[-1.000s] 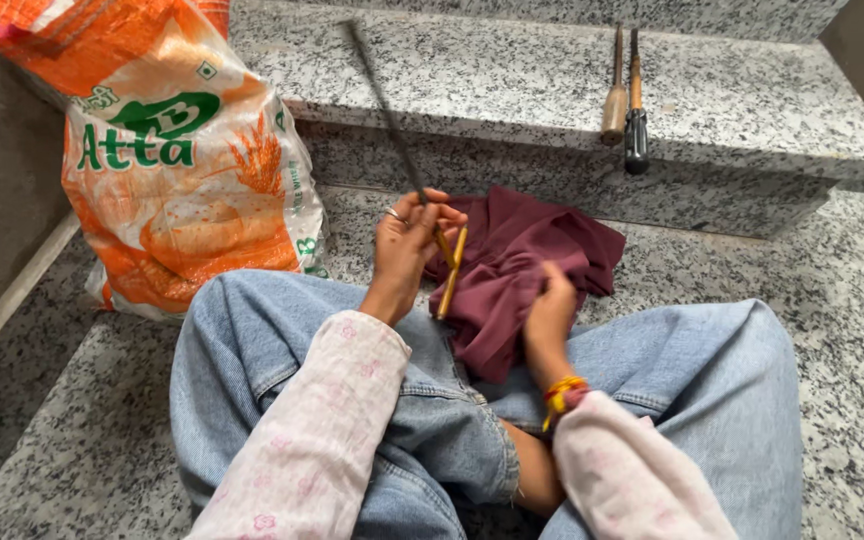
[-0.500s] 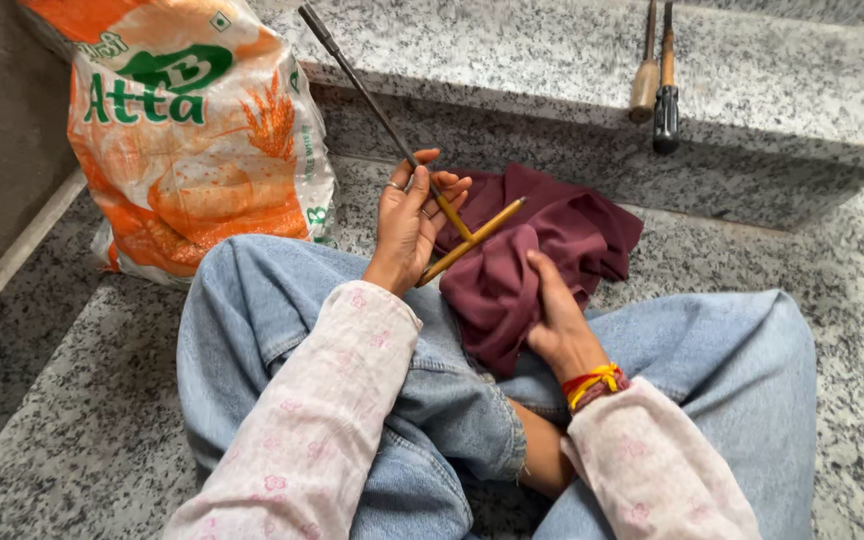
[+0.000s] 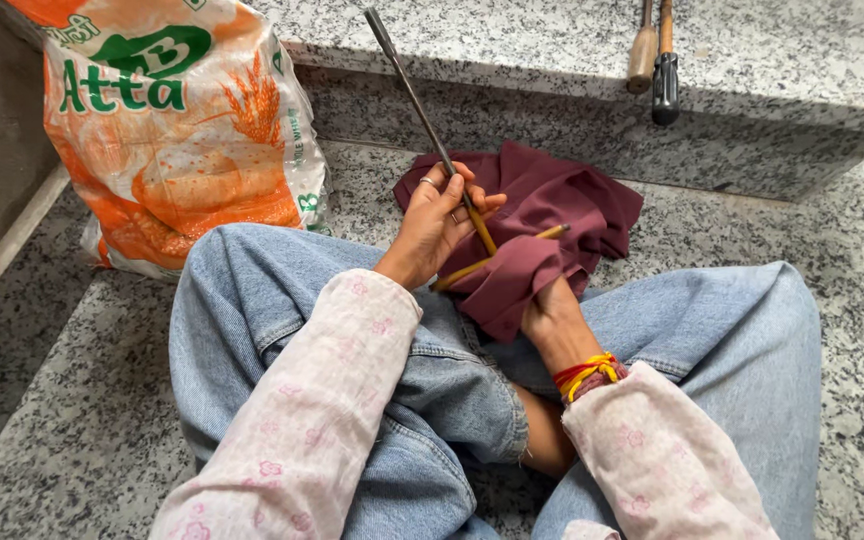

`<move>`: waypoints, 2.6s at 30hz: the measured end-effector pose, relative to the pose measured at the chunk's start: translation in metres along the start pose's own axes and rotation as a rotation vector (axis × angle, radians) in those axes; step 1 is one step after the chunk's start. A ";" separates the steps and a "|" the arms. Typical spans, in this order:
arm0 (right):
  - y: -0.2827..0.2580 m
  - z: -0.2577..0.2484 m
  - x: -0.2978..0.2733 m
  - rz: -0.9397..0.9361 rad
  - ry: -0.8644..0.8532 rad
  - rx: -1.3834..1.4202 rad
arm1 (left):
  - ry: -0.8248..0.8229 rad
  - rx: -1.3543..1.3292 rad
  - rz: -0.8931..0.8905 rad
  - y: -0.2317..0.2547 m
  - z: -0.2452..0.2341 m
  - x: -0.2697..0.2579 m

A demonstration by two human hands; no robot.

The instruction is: The person uses a long metal rod, a screwdriver, and a T-handle tool to turn a maroon fabric tube right-side out. They perform the action while sitting on stairs next to a large plastic bag.

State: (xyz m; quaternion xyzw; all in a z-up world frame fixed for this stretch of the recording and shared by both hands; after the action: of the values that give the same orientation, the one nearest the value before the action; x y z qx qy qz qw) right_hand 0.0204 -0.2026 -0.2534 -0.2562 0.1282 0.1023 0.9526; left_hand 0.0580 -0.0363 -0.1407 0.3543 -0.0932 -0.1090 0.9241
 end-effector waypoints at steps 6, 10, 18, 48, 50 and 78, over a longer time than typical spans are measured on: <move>-0.029 0.017 -0.005 -0.075 -0.032 -0.008 | 0.037 -0.013 0.024 0.002 -0.008 0.001; 0.013 0.007 -0.021 -0.081 0.186 -0.124 | 0.027 -0.038 -0.015 -0.005 -0.004 0.000; -0.037 0.035 -0.032 -0.355 0.183 -0.471 | 0.037 0.084 0.017 0.005 -0.001 -0.003; -0.011 0.014 -0.023 -0.304 -0.030 -0.286 | 0.011 0.151 0.000 0.010 0.030 -0.011; -0.039 0.035 -0.031 -0.288 0.009 -0.243 | 0.011 0.174 -0.003 0.010 0.029 -0.010; -0.052 0.035 -0.042 -0.428 0.028 -0.364 | -0.038 0.188 0.031 0.013 0.024 -0.012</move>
State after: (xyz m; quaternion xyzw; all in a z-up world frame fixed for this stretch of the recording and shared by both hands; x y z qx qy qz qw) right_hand 0.0005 -0.2343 -0.1880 -0.4455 0.0638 -0.0833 0.8891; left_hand 0.0420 -0.0394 -0.1156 0.4360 -0.1259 -0.0919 0.8864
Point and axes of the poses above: each hand's wrist, its own x-axis towards the middle knuckle, its own z-axis out of the palm, y = z × x, the point moved 7 cm from there along x, towards the middle knuckle, and after that the axes turned 3 degrees about y, right-handed, at the moved point
